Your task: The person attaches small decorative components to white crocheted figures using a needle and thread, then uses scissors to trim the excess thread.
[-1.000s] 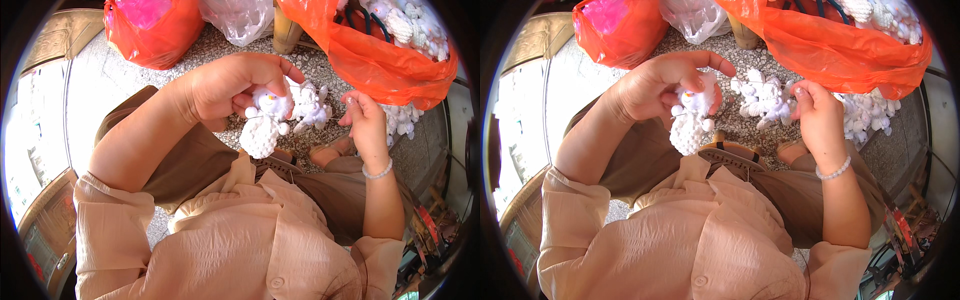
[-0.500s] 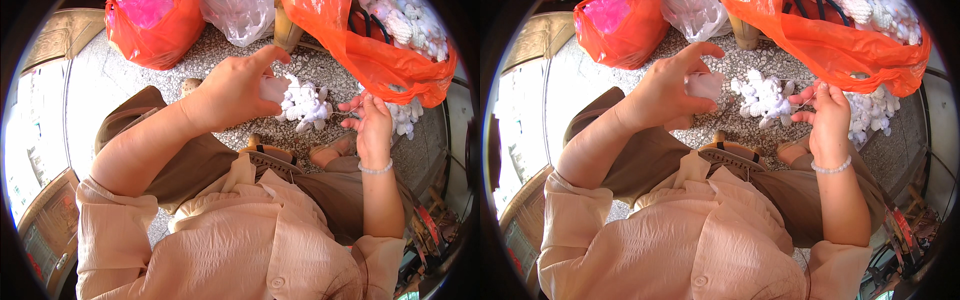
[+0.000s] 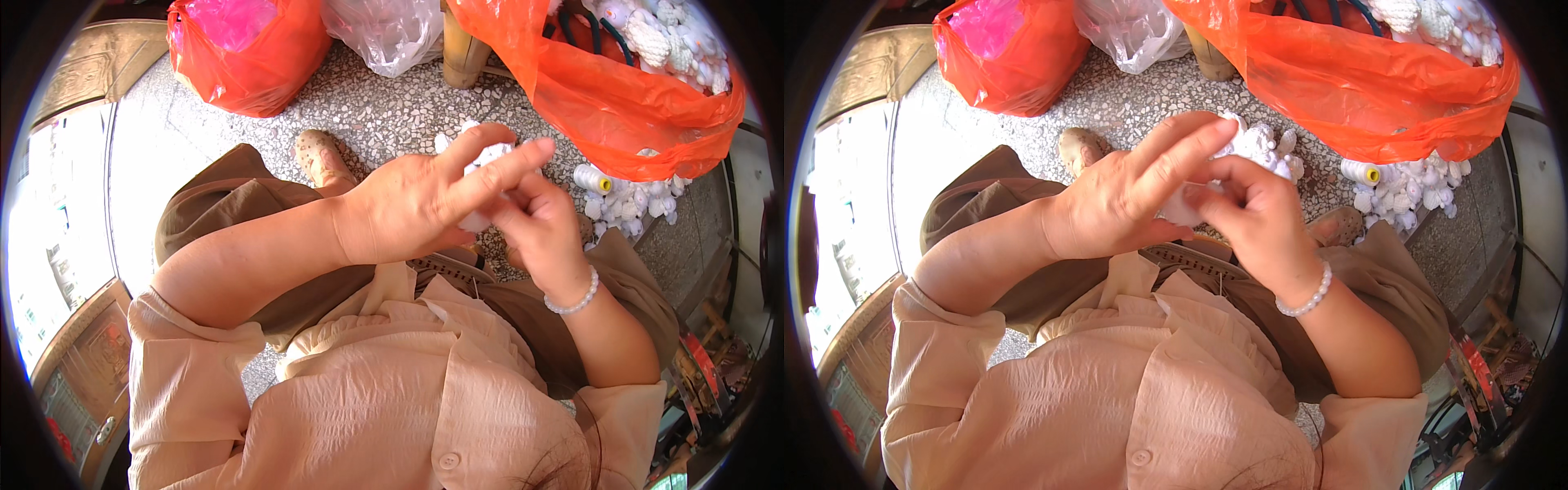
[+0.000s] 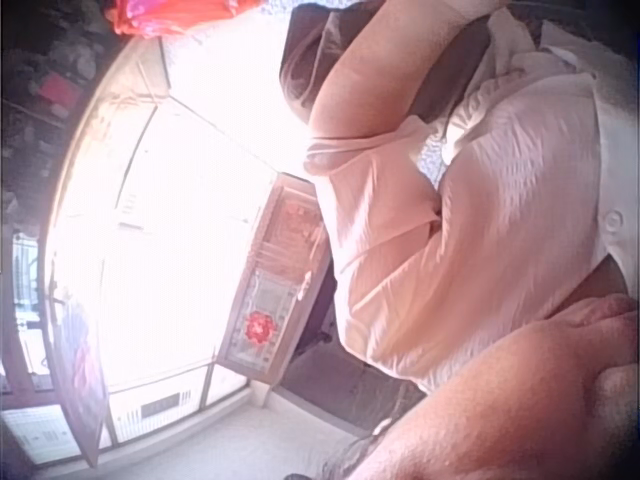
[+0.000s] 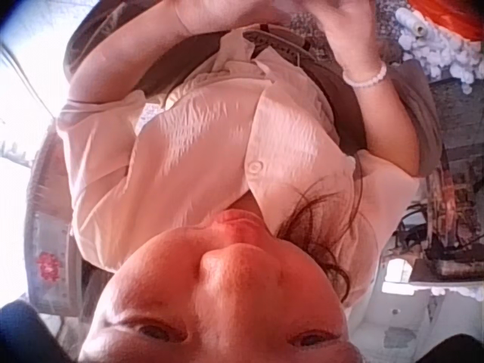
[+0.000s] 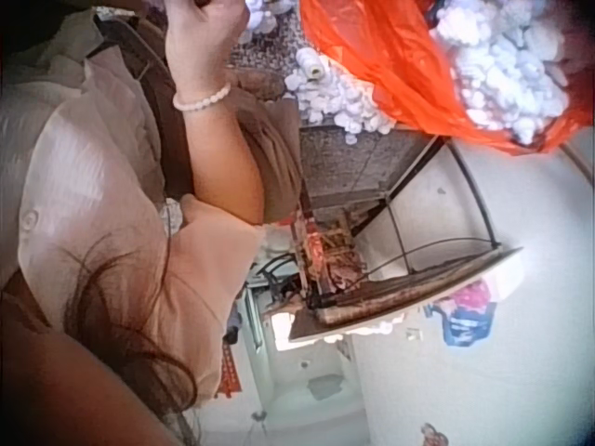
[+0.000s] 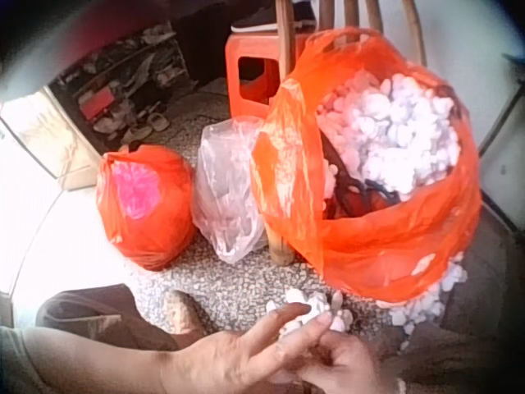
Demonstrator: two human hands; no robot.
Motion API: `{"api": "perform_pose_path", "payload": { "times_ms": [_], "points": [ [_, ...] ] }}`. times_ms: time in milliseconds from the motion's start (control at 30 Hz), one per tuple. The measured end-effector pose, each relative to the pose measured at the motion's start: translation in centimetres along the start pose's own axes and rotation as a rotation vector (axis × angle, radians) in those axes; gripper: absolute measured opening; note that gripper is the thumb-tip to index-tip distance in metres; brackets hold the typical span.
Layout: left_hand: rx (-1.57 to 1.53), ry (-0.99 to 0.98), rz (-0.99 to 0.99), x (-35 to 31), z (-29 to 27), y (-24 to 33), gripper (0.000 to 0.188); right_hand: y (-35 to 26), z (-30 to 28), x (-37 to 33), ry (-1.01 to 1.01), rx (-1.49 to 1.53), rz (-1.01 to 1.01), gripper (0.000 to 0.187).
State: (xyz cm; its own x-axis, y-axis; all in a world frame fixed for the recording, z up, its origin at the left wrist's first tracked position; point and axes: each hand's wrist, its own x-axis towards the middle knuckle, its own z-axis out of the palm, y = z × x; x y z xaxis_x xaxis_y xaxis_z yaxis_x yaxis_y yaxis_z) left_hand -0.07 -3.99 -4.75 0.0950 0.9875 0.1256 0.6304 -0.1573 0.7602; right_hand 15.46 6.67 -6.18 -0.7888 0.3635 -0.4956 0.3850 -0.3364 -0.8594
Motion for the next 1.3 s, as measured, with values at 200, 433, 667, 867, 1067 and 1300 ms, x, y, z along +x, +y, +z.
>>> {"api": "perform_pose_path", "payload": {
  "times_ms": [200,433,667,867,1067,1300],
  "points": [
    [-0.154,0.089,-0.149,0.1,-0.6,-0.2,0.107,0.3,-1.7,0.0,0.023,0.657,0.233,0.006],
    [-0.357,-0.112,-0.346,0.4,-1.3,0.3,0.07,0.4,-0.8,0.0,0.186,0.225,0.041,0.01],
    [-1.288,-0.167,-0.687,0.0,-0.7,-0.6,0.02,-0.4,-1.5,-0.3,-0.137,0.323,0.109,0.014],
    [-1.237,-0.168,-0.865,-0.2,-0.1,-1.1,0.016,-1.1,-1.7,-0.3,-0.038,0.174,-0.052,0.019],
    [-1.095,-0.177,-0.829,-0.3,0.0,-0.9,0.02,-1.0,-2.3,-0.3,0.035,0.022,-0.124,0.023],
    [-1.047,-0.269,-0.824,-0.1,-0.7,-0.8,0.021,-1.0,-2.8,0.3,-0.046,-0.205,-0.192,0.02]
  ]
}}
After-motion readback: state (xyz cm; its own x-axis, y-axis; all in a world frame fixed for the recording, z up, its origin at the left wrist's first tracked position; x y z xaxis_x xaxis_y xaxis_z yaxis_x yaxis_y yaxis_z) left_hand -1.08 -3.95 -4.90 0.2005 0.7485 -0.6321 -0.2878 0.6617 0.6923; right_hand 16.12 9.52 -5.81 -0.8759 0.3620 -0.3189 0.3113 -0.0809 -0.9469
